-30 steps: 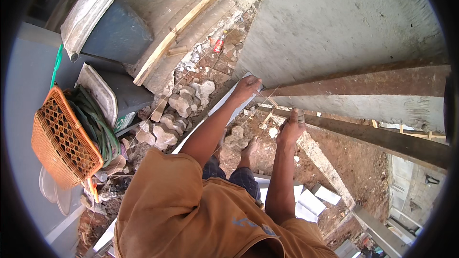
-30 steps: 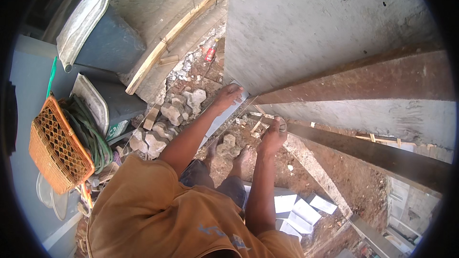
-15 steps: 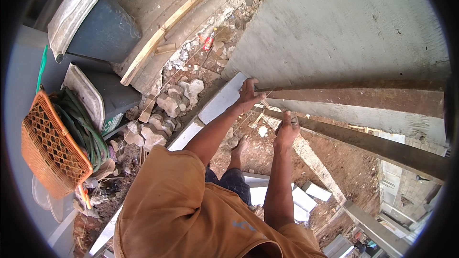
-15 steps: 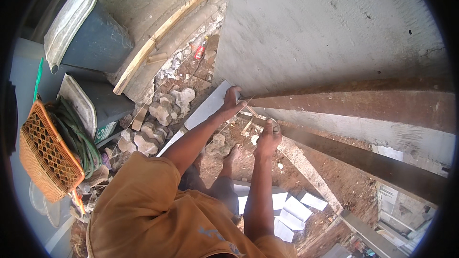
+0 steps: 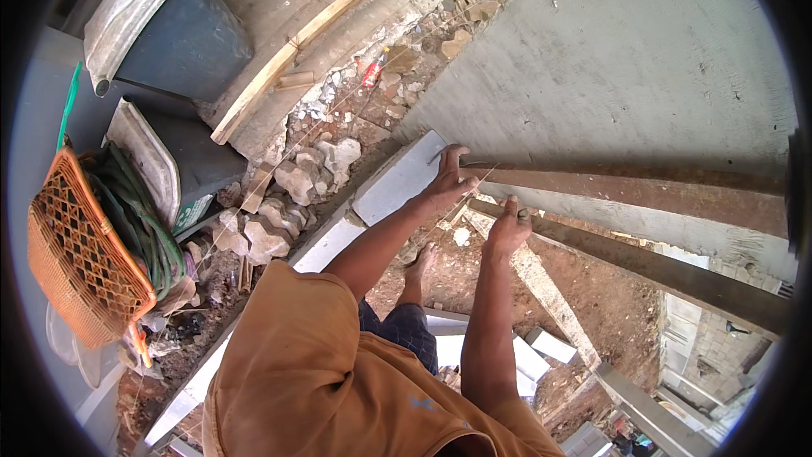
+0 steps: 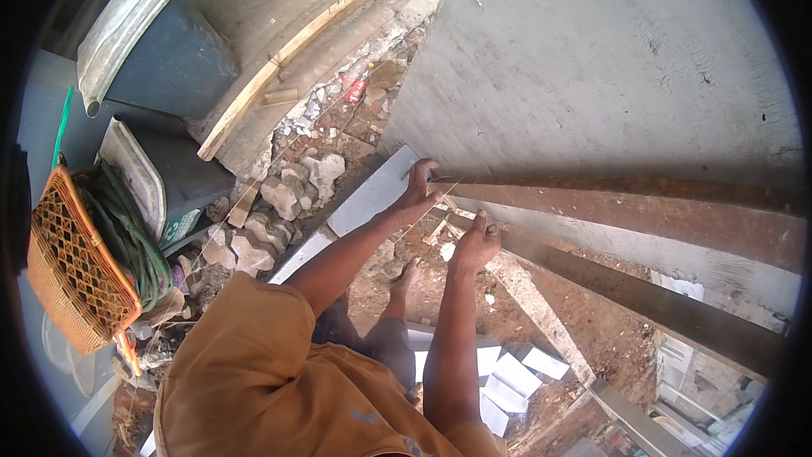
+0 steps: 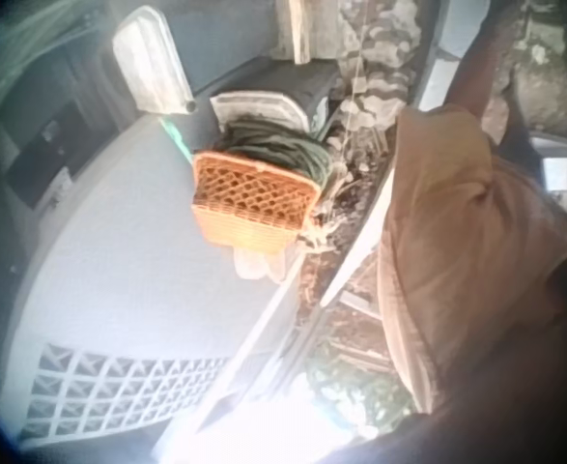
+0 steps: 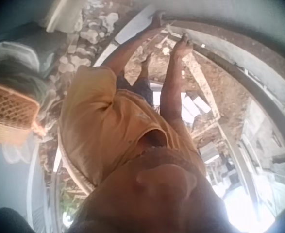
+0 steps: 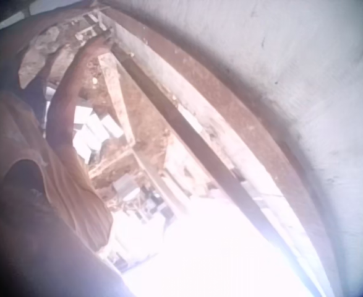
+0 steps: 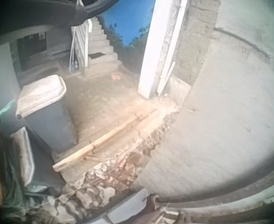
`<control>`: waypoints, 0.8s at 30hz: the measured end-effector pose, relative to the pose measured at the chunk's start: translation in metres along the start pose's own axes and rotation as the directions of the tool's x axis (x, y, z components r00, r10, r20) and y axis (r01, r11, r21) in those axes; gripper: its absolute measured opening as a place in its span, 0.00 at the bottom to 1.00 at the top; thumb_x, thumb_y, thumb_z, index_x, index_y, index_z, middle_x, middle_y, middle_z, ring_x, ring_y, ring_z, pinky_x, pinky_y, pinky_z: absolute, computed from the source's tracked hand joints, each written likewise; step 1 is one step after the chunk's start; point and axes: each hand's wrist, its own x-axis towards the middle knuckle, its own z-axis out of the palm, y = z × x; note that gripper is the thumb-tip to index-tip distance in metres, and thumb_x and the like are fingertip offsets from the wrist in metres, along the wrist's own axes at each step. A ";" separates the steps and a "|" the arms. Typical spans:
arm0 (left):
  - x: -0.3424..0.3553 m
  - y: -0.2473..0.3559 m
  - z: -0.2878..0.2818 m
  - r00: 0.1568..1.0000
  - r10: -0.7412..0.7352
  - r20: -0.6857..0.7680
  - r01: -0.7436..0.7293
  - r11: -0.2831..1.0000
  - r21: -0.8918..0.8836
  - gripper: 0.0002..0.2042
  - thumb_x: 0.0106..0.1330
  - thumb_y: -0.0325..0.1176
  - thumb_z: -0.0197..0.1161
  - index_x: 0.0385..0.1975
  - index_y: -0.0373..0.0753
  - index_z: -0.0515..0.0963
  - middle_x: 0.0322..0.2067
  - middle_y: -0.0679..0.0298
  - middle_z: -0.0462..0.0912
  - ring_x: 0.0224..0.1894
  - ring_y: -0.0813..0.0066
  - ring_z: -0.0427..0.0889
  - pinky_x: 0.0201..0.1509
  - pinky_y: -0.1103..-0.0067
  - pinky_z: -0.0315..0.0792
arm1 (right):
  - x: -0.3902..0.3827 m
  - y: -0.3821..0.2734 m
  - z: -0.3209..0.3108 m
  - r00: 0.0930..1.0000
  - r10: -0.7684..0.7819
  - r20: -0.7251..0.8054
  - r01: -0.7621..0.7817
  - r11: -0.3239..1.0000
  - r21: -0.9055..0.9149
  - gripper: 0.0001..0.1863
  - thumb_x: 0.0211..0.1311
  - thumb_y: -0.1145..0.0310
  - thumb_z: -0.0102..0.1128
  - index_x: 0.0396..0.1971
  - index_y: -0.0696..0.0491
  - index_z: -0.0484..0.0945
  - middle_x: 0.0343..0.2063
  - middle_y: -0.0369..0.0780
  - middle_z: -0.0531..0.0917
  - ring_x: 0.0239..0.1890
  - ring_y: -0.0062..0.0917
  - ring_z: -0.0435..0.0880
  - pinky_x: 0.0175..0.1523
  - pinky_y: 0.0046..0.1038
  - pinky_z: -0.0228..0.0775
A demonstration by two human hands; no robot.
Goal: The person measures and cuts a white wall tile using a hand saw, then applies mortar to the wall and sets the tile in place. The person uses a trowel to spread mortar and a hand saw to cut the tile to size.
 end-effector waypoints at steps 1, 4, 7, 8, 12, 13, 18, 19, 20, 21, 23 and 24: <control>0.001 -0.003 0.000 1.000 0.016 -0.006 -0.016 1.000 0.024 0.48 0.59 0.70 0.59 0.65 0.34 0.55 0.61 0.43 0.56 0.68 0.46 0.52 0.73 0.56 0.50 | 0.000 0.000 0.000 1.000 -0.001 0.002 0.001 1.000 -0.024 0.14 0.68 0.68 0.62 0.40 0.66 0.81 0.34 0.43 0.85 0.35 0.28 0.78 0.43 0.32 0.69; 0.002 -0.013 -0.002 0.999 -0.023 0.032 0.022 0.998 0.057 0.46 0.59 0.71 0.58 0.62 0.34 0.58 0.57 0.44 0.59 0.66 0.47 0.56 0.70 0.56 0.53 | 0.006 0.011 0.011 0.998 -0.046 -0.032 0.045 0.999 -0.016 0.12 0.68 0.70 0.60 0.37 0.67 0.82 0.29 0.44 0.85 0.30 0.24 0.77 0.38 0.31 0.69; 0.003 -0.019 0.001 0.995 -0.089 0.041 0.087 0.995 0.056 0.44 0.60 0.71 0.57 0.58 0.34 0.60 0.54 0.47 0.62 0.63 0.49 0.60 0.67 0.55 0.56 | 0.016 0.015 0.019 0.999 -0.016 -0.047 0.012 0.997 -0.081 0.12 0.67 0.69 0.61 0.37 0.66 0.83 0.30 0.46 0.86 0.30 0.28 0.80 0.39 0.33 0.71; 0.004 -0.021 0.000 0.994 -0.091 0.066 0.087 0.994 0.065 0.42 0.60 0.69 0.58 0.57 0.34 0.60 0.54 0.47 0.62 0.63 0.49 0.60 0.67 0.56 0.56 | 0.020 0.016 0.023 0.998 0.011 -0.068 -0.019 0.992 -0.126 0.13 0.67 0.69 0.62 0.37 0.66 0.83 0.31 0.47 0.87 0.30 0.29 0.81 0.39 0.34 0.71; 0.006 -0.016 -0.001 0.986 -0.133 0.102 0.129 0.990 0.051 0.36 0.65 0.59 0.62 0.56 0.34 0.60 0.53 0.48 0.62 0.63 0.51 0.61 0.67 0.59 0.58 | 0.023 0.037 0.021 0.996 0.042 -0.083 -0.067 0.942 -0.328 0.17 0.65 0.65 0.65 0.40 0.67 0.83 0.36 0.53 0.87 0.35 0.40 0.85 0.43 0.39 0.73; 0.007 -0.015 -0.002 0.984 -0.142 0.106 0.137 0.989 0.050 0.34 0.65 0.57 0.63 0.56 0.34 0.60 0.53 0.48 0.62 0.63 0.51 0.61 0.67 0.60 0.58 | 0.020 0.040 0.023 0.995 0.029 -0.100 -0.066 0.915 -0.398 0.17 0.66 0.64 0.65 0.40 0.67 0.83 0.36 0.53 0.87 0.36 0.41 0.86 0.44 0.39 0.73; 0.008 -0.016 -0.005 0.985 -0.147 0.090 0.140 0.986 0.086 0.32 0.66 0.53 0.64 0.56 0.34 0.59 0.53 0.47 0.62 0.63 0.52 0.61 0.68 0.61 0.59 | 0.018 0.026 0.010 0.988 -0.047 -0.146 0.024 0.988 -0.156 0.19 0.67 0.62 0.64 0.39 0.68 0.82 0.30 0.53 0.86 0.29 0.38 0.83 0.38 0.39 0.71; 0.009 -0.017 -0.005 0.984 -0.153 0.091 0.145 0.986 0.088 0.32 0.66 0.53 0.64 0.56 0.34 0.60 0.53 0.47 0.62 0.63 0.51 0.61 0.68 0.61 0.59 | 0.012 0.023 0.006 0.988 -0.076 -0.133 0.052 0.983 -0.175 0.18 0.67 0.63 0.63 0.38 0.68 0.82 0.27 0.51 0.85 0.27 0.36 0.80 0.36 0.38 0.70; 0.009 -0.017 -0.006 0.983 -0.158 0.091 0.150 0.985 0.090 0.33 0.66 0.53 0.64 0.56 0.33 0.60 0.53 0.47 0.61 0.63 0.51 0.61 0.68 0.61 0.59 | 0.005 0.021 0.003 0.987 -0.105 -0.118 0.081 0.978 -0.193 0.18 0.68 0.64 0.62 0.36 0.68 0.82 0.25 0.49 0.83 0.25 0.34 0.78 0.35 0.38 0.68; 0.008 -0.018 -0.006 0.982 -0.164 0.091 0.155 0.984 0.093 0.33 0.65 0.54 0.64 0.55 0.33 0.60 0.53 0.47 0.61 0.63 0.51 0.61 0.68 0.61 0.59 | -0.002 0.019 -0.001 0.986 -0.133 -0.102 0.109 0.971 -0.211 0.17 0.68 0.65 0.62 0.35 0.68 0.81 0.22 0.47 0.82 0.23 0.33 0.75 0.33 0.37 0.67; 0.006 -0.020 -0.005 0.982 -0.163 0.093 0.156 0.985 0.079 0.34 0.65 0.55 0.64 0.55 0.33 0.60 0.53 0.46 0.61 0.63 0.51 0.61 0.68 0.61 0.59 | -0.013 0.017 -0.006 0.991 -0.110 -0.080 0.093 0.978 -0.188 0.16 0.69 0.66 0.61 0.33 0.68 0.80 0.21 0.44 0.80 0.24 0.28 0.71 0.32 0.35 0.65; 0.006 -0.021 -0.005 0.982 -0.163 0.092 0.157 0.985 0.074 0.34 0.65 0.56 0.64 0.55 0.33 0.60 0.53 0.46 0.61 0.63 0.51 0.61 0.68 0.61 0.59 | -0.017 0.018 -0.006 0.988 -0.132 -0.085 0.118 0.981 -0.157 0.16 0.69 0.66 0.61 0.34 0.68 0.80 0.22 0.44 0.80 0.25 0.28 0.72 0.33 0.35 0.65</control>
